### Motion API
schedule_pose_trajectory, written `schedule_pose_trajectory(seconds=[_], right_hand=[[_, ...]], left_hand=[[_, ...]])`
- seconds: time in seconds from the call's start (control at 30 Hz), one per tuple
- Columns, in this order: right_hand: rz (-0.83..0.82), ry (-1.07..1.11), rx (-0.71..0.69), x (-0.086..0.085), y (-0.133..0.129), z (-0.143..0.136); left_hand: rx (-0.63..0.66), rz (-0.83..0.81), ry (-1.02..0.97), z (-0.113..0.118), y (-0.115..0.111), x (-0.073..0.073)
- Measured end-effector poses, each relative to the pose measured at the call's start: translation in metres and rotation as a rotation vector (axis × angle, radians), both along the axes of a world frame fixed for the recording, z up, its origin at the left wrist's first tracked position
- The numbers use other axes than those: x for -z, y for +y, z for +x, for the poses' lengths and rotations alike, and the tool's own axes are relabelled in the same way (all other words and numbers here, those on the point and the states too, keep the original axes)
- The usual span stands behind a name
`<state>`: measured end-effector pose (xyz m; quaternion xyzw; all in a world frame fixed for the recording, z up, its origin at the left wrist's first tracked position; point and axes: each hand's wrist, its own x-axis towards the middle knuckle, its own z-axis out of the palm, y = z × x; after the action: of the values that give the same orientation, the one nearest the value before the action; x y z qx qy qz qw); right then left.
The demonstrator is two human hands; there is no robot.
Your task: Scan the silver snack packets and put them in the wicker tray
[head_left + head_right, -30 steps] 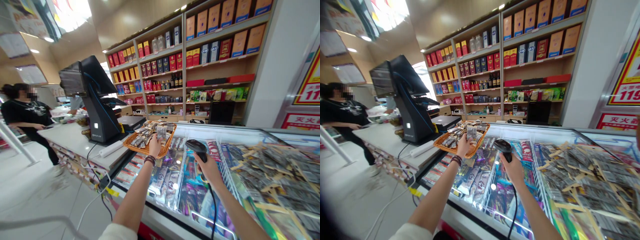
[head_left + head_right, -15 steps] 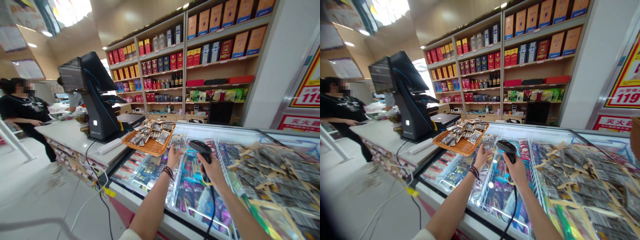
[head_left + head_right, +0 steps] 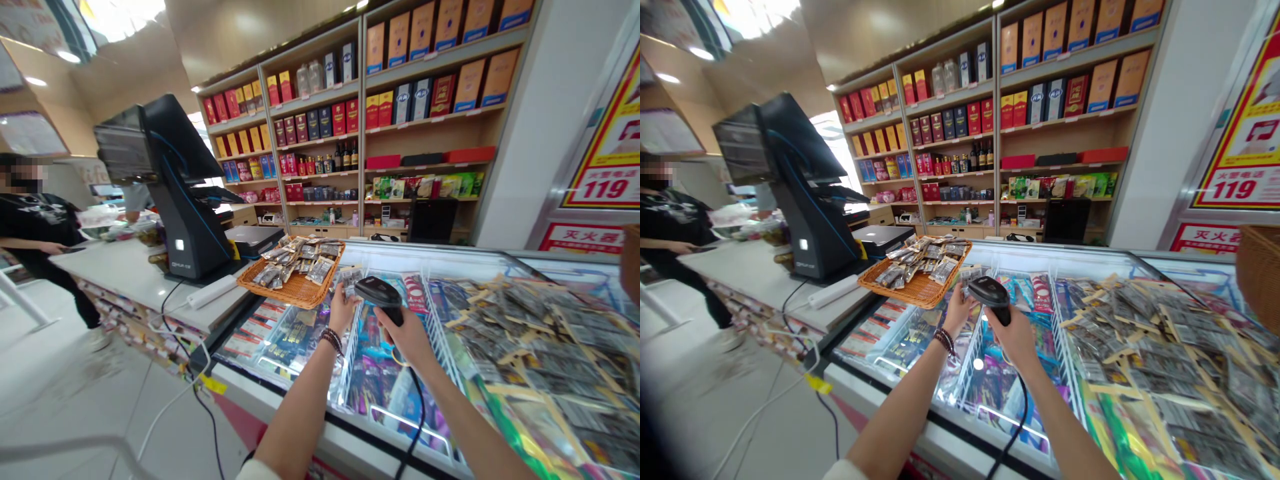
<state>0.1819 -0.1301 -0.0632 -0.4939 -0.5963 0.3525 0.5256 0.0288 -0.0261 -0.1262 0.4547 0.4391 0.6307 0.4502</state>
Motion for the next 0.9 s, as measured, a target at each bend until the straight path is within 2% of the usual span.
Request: schedule_pose_trajectory(seconds=[0.3,0.5,0.73,0.9], right_hand=[[0.015,-0.023,0.019,0.013,0.008,0.001],[0.016,-0.021,0.015,0.012,0.007,0.001],[-0.040,0.072,-0.010,-0.004,0.009,0.012],[-0.074,0.190,0.055,-0.022,0.017,0.047]], left_hand=[[0.035,0.019,-0.064,0.001,0.001,-0.002],[0.011,-0.018,-0.027,0.000,-0.001,-0.003],[-0.065,0.032,0.131,-0.001,-0.005,-0.008],[-0.082,-0.037,0.257,0.003,0.004,-0.012]])
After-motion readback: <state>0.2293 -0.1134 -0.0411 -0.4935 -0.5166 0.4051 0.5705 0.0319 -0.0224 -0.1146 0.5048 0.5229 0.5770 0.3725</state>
